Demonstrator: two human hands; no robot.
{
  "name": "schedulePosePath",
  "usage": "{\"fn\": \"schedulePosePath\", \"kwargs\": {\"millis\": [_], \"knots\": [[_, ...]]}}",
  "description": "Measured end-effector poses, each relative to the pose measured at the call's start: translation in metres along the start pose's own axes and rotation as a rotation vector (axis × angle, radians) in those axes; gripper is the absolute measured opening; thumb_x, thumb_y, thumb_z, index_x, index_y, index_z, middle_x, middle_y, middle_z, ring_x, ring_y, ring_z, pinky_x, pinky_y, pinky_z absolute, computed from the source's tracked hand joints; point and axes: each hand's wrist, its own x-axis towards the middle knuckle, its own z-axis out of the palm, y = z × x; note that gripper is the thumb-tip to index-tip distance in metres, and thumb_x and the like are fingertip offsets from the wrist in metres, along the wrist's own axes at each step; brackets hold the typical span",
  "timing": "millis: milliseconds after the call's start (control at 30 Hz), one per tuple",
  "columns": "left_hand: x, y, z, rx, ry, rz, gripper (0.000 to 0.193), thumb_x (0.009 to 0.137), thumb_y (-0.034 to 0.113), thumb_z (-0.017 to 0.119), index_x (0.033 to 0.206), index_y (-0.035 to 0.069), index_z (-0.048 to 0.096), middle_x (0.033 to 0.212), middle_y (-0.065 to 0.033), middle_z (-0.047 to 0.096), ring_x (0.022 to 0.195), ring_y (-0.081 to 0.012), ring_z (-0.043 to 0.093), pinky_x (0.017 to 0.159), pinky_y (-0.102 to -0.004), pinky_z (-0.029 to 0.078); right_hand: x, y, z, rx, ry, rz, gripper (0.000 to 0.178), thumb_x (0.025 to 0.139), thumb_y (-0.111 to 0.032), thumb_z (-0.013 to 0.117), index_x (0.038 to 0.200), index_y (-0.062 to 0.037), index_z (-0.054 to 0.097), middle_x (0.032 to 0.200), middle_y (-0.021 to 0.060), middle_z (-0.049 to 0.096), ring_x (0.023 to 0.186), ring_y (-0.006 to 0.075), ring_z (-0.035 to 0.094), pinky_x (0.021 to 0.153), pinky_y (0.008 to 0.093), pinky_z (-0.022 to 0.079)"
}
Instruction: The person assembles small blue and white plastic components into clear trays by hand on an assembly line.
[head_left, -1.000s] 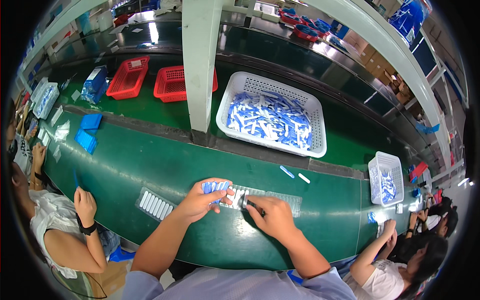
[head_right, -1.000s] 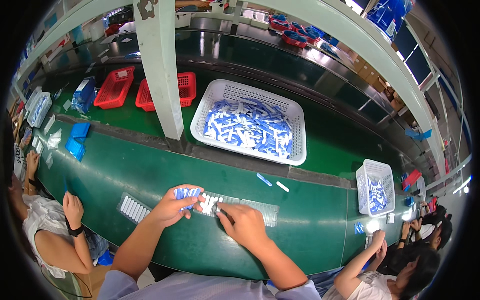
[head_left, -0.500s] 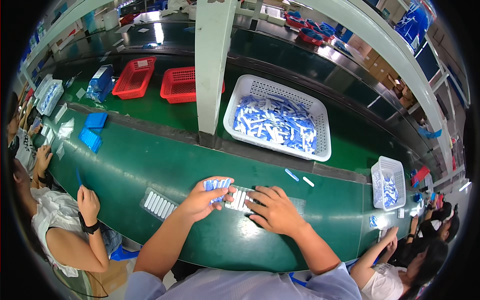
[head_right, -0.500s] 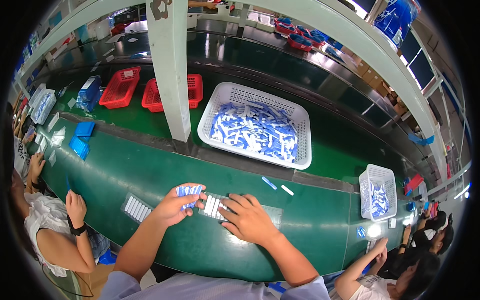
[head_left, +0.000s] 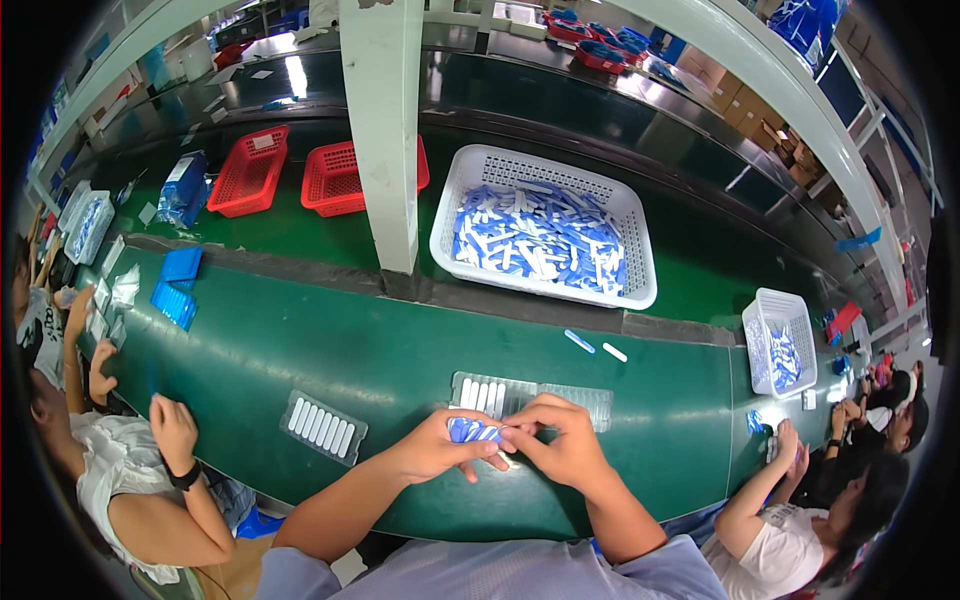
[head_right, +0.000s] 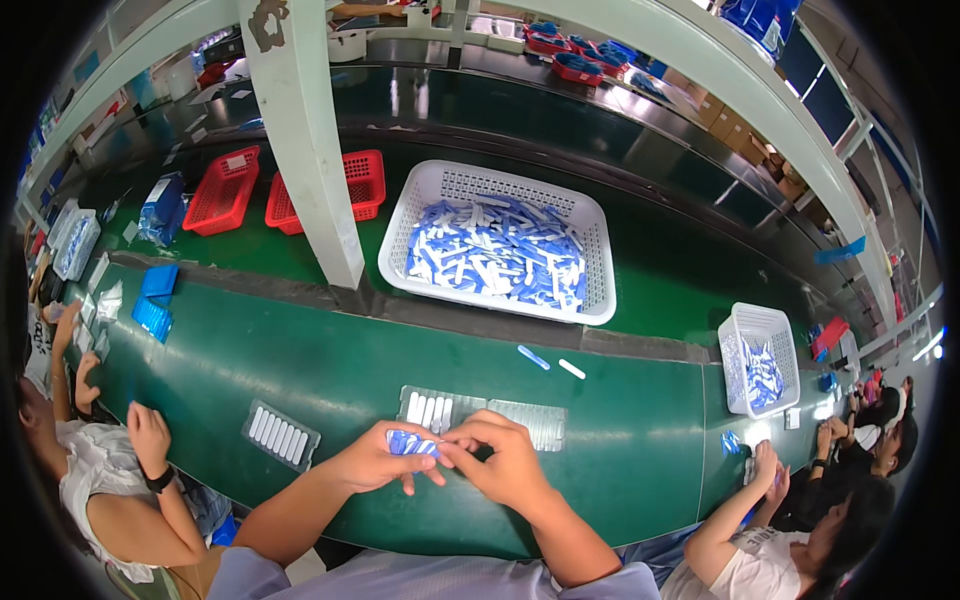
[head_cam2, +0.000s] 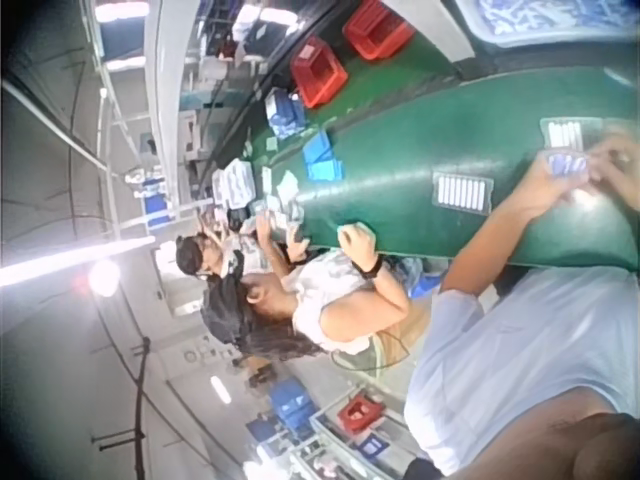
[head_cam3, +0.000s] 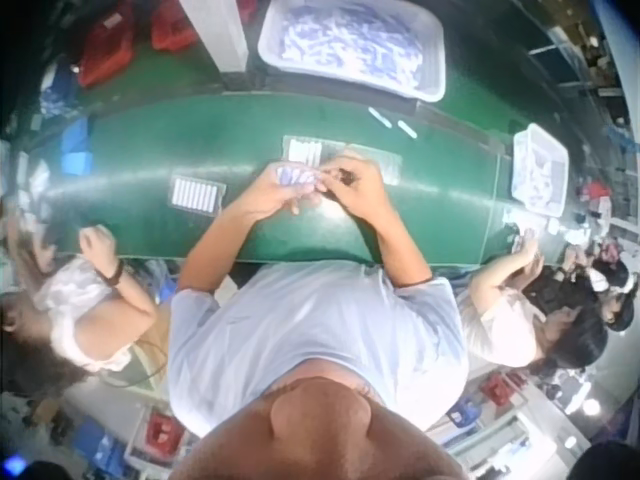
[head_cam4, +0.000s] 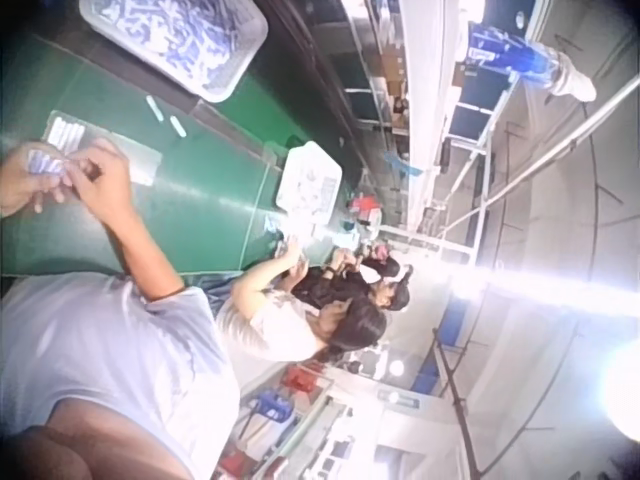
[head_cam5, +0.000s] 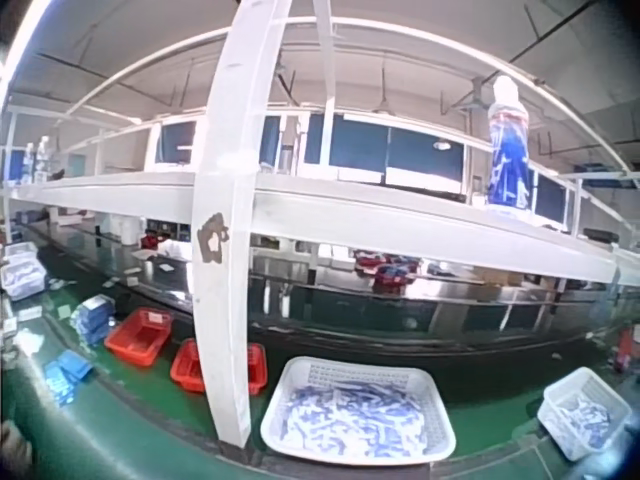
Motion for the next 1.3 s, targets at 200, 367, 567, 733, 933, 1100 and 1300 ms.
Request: {"fn": "schedulePosePath", "kwargs": {"millis": [200, 367, 567, 733, 933, 1100, 1300], "knots": [[0.002, 0.012, 0.006, 0.018, 0.021, -0.038, 0.033, 0.097, 0.009, 0.067, 0.127, -0.004, 0.06, 0.114, -0.0173, 0.071, 0.095, -0.0256, 0.075, 0.056, -0.0288, 0.058, -0.005, 0.008, -0.005, 0.436, 0.436, 0.14, 0.007, 0.089, -0.002, 0.073, 0.084, 0.0019, 0.072, 0.076, 0.0046, 0.063, 0.065, 0.014, 0.056, 0.063, 0.0281, 0.046], [-0.003, 0.012, -0.004, -0.047, 0.131, 0.001, 0.034, 0.095, 0.011, 0.069, 0.127, -0.001, 0.061, 0.111, -0.0162, 0.071, 0.091, -0.0241, 0.075, 0.052, -0.0276, 0.054, 0.004, 0.017, -0.026, 0.914, 0.494, 0.236, 0.024, 0.093, -0.008, 0.071, 0.071, -0.0028, 0.063, 0.068, 0.0025, 0.055, 0.06, 0.0126, 0.048, 0.058, 0.0289, 0.038], [-0.003, 0.016, -0.007, -0.112, 0.166, 0.037, 0.031, 0.095, 0.009, 0.068, 0.125, 0.001, 0.062, 0.109, -0.0132, 0.071, 0.089, -0.023, 0.074, 0.051, -0.0258, 0.052, 0.004, 0.018, -0.028, 0.88, 0.499, 0.185, 0.016, 0.093, -0.005, 0.071, 0.078, 0.0002, 0.069, 0.069, 0.0038, 0.058, 0.06, 0.0116, 0.05, 0.057, 0.028, 0.041], [-0.003, 0.016, -0.008, -0.118, 0.186, 0.036, 0.031, 0.095, 0.008, 0.068, 0.125, 0.001, 0.062, 0.109, -0.013, 0.071, 0.089, -0.0221, 0.074, 0.05, -0.0249, 0.052, 0.01, 0.008, -0.039, 0.489, 0.387, 0.209, 0.008, 0.091, -0.004, 0.074, 0.095, 0.0028, 0.076, 0.074, 0.0101, 0.072, 0.053, 0.0094, 0.058, 0.047, 0.0242, 0.045], [-0.004, 0.017, -0.011, -0.144, 0.215, 0.017, 0.031, 0.095, 0.008, 0.068, 0.125, 0.001, 0.062, 0.11, -0.0134, 0.071, 0.088, -0.0217, 0.074, 0.049, -0.0253, 0.052, 0.014, 0.007, -0.028, -0.069, 0.422, -0.078, 0.008, 0.085, -0.006, 0.08, 0.089, 0.0, 0.077, 0.067, 0.0053, 0.07, 0.051, 0.0105, 0.058, 0.051, 0.028, 0.047], [-0.003, 0.018, -0.014, -0.196, 0.225, 0.016, 0.031, 0.095, 0.009, 0.068, 0.125, 0.002, 0.062, 0.111, -0.0135, 0.071, 0.088, -0.0217, 0.073, 0.05, -0.0262, 0.052, 0.001, 0.026, -0.005, -0.862, 0.112, -0.407, 0.016, 0.079, -0.024, 0.083, 0.087, -0.0108, 0.078, 0.059, 0.0013, 0.058, 0.062, 0.0226, 0.061, 0.06, 0.0344, 0.043], [-0.006, 0.019, -0.012, -0.199, 0.255, 0.006, 0.032, 0.096, 0.009, 0.068, 0.127, 0.002, 0.061, 0.112, -0.0136, 0.071, 0.088, -0.0218, 0.073, 0.056, -0.0279, 0.056, -0.003, 0.03, -0.001, -0.779, 0.038, -0.283, 0.026, 0.08, -0.033, 0.081, 0.093, -0.0105, 0.078, 0.061, 0.002, 0.062, 0.06, 0.0224, 0.061, 0.062, 0.0373, 0.044]]}}
